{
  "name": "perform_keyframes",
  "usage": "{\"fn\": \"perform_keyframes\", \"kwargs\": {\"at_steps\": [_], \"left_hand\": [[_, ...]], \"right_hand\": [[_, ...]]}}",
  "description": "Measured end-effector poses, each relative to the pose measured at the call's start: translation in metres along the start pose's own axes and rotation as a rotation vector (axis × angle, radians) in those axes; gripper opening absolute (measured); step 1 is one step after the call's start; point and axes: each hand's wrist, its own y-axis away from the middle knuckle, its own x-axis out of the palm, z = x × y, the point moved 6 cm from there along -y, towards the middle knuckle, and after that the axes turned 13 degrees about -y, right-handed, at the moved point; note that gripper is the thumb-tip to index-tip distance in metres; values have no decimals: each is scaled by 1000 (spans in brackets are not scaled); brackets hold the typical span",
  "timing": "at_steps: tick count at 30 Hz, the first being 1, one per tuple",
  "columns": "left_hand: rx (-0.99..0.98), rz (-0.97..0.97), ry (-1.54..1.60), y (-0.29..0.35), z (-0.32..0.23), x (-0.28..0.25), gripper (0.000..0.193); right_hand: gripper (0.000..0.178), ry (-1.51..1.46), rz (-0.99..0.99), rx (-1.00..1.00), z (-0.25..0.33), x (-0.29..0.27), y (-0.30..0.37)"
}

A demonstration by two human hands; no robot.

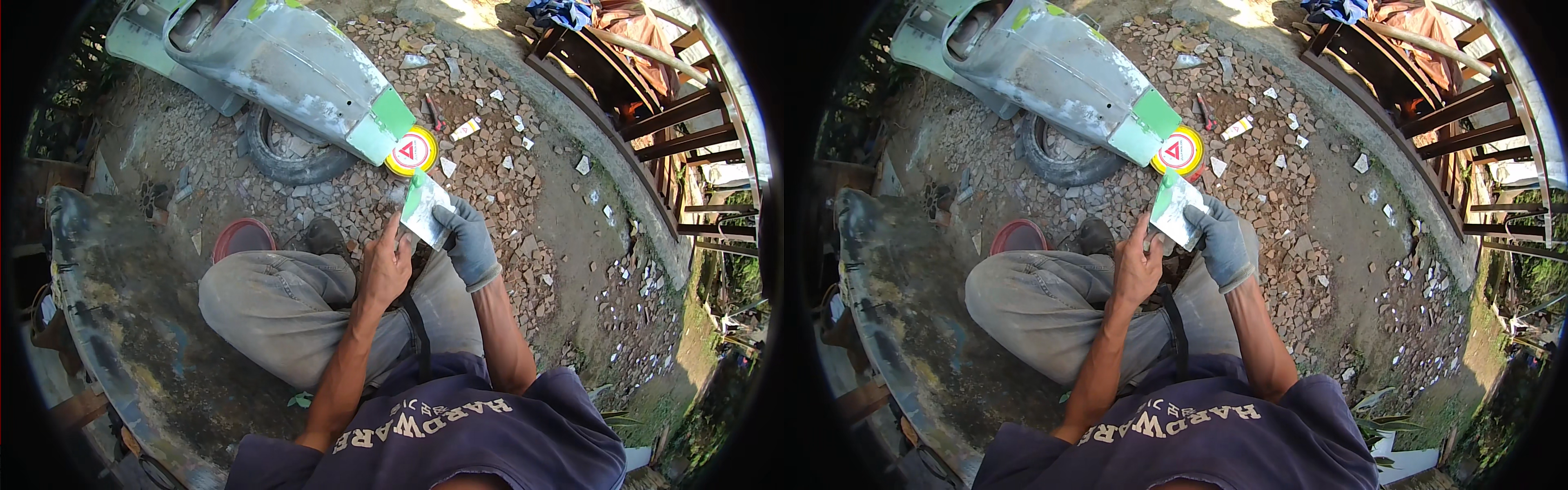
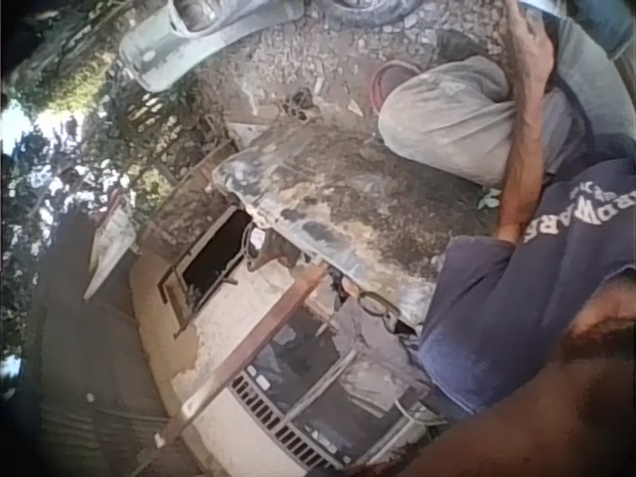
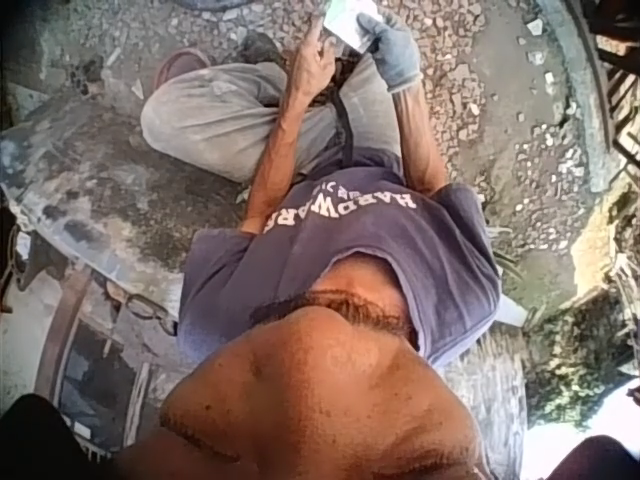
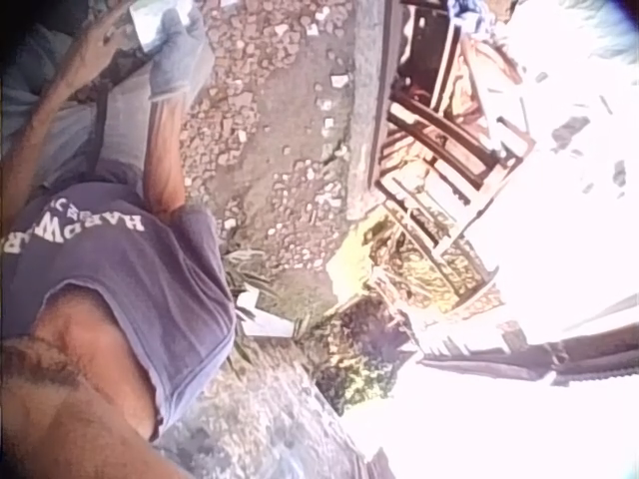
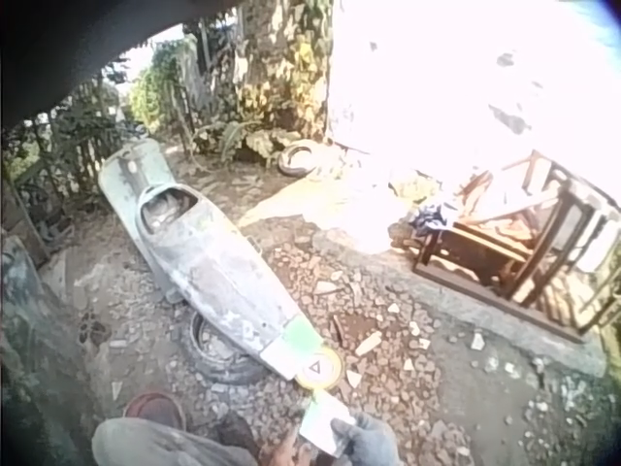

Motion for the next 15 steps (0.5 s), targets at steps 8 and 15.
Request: {"fn": "perform_keyframes", "kwargs": {"at_steps": [8,15], "left_hand": [[-124,1,-69,5,10,4,33],[-491,22,1209,-6,18,0,26]], "right_hand": [[31,-224,149,-106,40,28,20],[35,274,275,-439,75,10,30]]}}
